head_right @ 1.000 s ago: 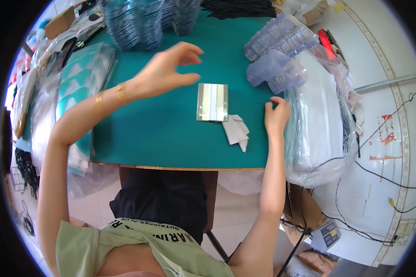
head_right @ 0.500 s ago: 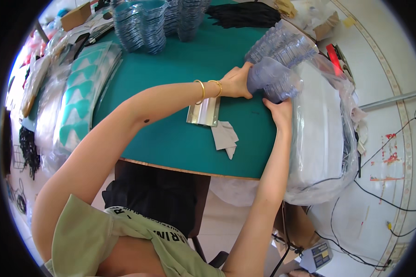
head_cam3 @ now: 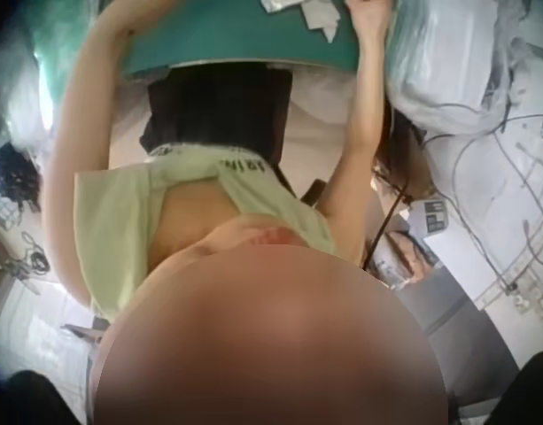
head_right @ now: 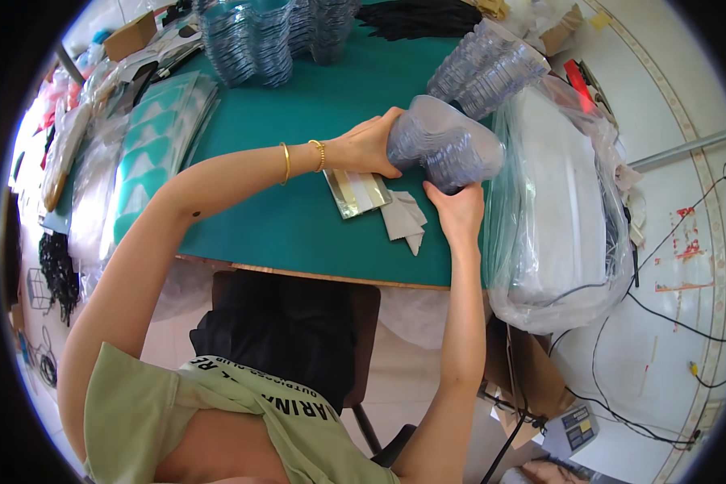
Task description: Cleaning individual eyewear lenses with a cloth and packing them into small plastic bags at a workstation.
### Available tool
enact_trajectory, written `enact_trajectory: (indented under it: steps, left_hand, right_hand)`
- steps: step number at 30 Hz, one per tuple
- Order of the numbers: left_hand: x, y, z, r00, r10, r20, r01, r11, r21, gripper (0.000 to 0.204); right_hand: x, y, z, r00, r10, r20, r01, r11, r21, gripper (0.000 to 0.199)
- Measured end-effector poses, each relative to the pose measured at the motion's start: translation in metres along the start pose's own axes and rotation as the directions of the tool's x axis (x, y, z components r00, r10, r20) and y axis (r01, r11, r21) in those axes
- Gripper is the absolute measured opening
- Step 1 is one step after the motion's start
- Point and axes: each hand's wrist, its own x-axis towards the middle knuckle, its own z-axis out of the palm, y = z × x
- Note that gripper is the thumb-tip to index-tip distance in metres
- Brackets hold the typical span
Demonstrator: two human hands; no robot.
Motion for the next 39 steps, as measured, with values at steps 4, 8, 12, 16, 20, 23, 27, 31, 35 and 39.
enact_trajectory:
  steps: [4,8,12,16,20,23,27,31,35,39]
  left_hand:
    - [-0.03,0.001,-0.014,0.999,0.014,0.041,-0.014,1.0,0.009,0.099]
    - [-0.029,-0.009,-0.044,0.971,0.108,0.214,-0.154,0.965,0.211,0.098]
    - [0.009,0.003,-0.088,0.951,0.222,-0.214,-0.21,0.975,0.075,0.037]
    - [0.029,0.08,-0.075,0.941,0.336,0.035,-0.335,0.917,0.214,0.032]
    - [0.037,0.107,-0.065,0.966,0.176,0.191,-0.233,0.91,0.343,0.034]
    - [0.043,0.099,-0.064,0.951,0.286,0.119,-0.31,0.888,0.339,0.035]
    - [0.045,0.09,-0.079,0.879,0.45,-0.157,-0.393,0.871,0.295,0.033]
    - [-0.061,0.116,-0.135,0.906,0.401,-0.135,-0.383,0.913,0.142,0.034]
    - [-0.159,0.058,-0.121,0.981,0.167,-0.1,-0.125,0.933,0.337,0.029]
    - [-0.224,0.026,-0.1,0.985,-0.084,-0.148,0.127,0.94,0.316,0.027]
  right_hand:
    - [-0.025,-0.016,0.004,1.0,0.017,0.014,-0.017,0.999,-0.031,0.068]
    - [-0.04,0.003,-0.01,0.984,-0.111,0.142,0.066,0.955,0.289,0.06]
    - [-0.069,0.0,-0.036,0.996,0.076,0.036,-0.082,0.973,0.214,0.045]
    - [-0.093,-0.01,-0.025,0.967,0.03,-0.253,0.032,0.971,0.238,0.015]
    - [-0.105,-0.035,-0.015,0.967,-0.049,-0.252,0.101,0.975,0.197,0.013]
    - [-0.104,-0.038,-0.013,0.964,-0.091,-0.249,0.149,0.962,0.227,0.013]
    - [-0.101,-0.04,-0.007,0.927,-0.085,-0.365,0.168,0.965,0.203,0.012]
    - [-0.105,-0.049,-0.015,0.971,-0.073,-0.226,0.093,0.992,0.082,0.016]
    - [-0.094,-0.069,0.011,0.943,-0.332,0.005,0.324,0.918,-0.231,0.022]
    - [-0.087,-0.069,0.02,0.933,-0.329,0.146,0.359,0.882,-0.304,0.024]
